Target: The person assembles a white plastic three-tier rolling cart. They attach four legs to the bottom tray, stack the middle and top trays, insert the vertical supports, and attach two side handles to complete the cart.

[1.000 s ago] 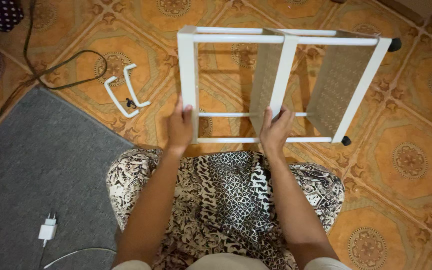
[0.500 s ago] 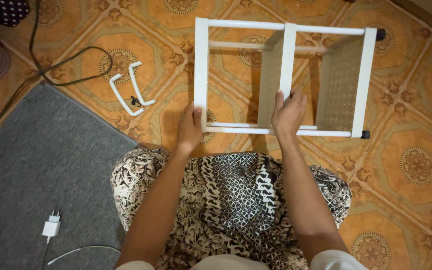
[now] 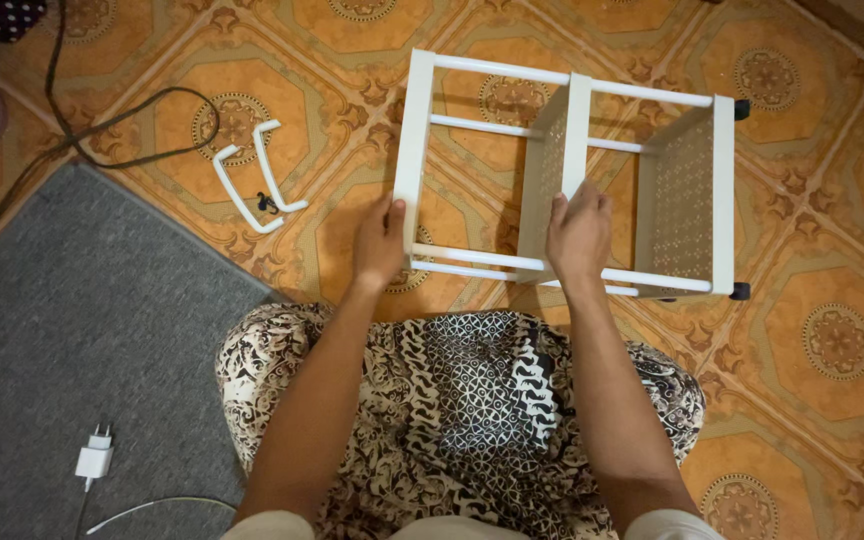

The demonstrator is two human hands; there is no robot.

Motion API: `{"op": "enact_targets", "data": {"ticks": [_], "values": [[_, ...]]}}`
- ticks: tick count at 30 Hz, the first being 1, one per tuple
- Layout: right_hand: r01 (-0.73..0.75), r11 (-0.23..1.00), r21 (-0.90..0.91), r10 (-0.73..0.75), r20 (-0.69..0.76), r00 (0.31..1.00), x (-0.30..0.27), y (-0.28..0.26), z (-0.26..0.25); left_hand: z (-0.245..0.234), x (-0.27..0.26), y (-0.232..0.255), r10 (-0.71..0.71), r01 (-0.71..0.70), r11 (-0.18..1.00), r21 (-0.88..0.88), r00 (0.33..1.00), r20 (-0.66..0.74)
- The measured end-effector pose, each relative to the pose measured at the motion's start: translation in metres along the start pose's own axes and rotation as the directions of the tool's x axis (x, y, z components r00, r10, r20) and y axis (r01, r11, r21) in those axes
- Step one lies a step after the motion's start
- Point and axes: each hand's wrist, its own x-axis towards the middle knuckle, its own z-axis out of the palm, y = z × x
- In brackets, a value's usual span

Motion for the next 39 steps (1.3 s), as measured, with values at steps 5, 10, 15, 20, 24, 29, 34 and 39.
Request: {"op": "enact_targets", "data": {"ticks": [5,10,15,20,24,29,34,39], "values": [[0.248,0.954,-0.166,-0.270,-0.124,0.955,-0.011,-0.014,-0.002,0.003,0.004,-0.006,0.124,-0.123,0.992,0.011,0.990,-0.064],[0.534,0.845,0.012,-0.533,0.102,0.840,-0.047,-0.041,0.015,0.010,0.006,-0.022,0.123,-0.141,0.980,-0.141,0.984,-0.129],[0.694,0.718,0.055,-0.689,0.207,0.695,-0.079,-0.061,0.025,0.019,0.006,-0.031,0.161,-0.179,0.966,-0.187,0.981,-0.109],[0.696,0.718,0.000,-0.682,0.200,0.704,-0.083,-0.066,0.024,0.021,0.005,-0.028,0.171,-0.180,0.982,-0.053,0.976,-0.131],[0.687,0.726,0.023,-0.678,0.186,0.711,-0.084,-0.064,0.026,0.020,0.000,-0.019,0.093,-0.099,0.994,-0.042,0.987,-0.133],[0.676,0.736,0.012,-0.659,0.238,0.713,-0.080,-0.063,0.030,0.016,-0.002,-0.007,-0.045,0.044,0.997,-0.066,0.999,-0.024],[0.670,0.742,0.001,-0.645,0.272,0.714,-0.078,-0.061,0.033,0.021,-0.006,-0.010,0.066,-0.077,0.988,-0.132,0.994,-0.090],[0.691,0.722,0.028,-0.680,0.209,0.702,-0.080,-0.063,0.031,0.025,-0.007,-0.015,0.126,-0.143,0.978,-0.150,0.985,-0.121]]}}
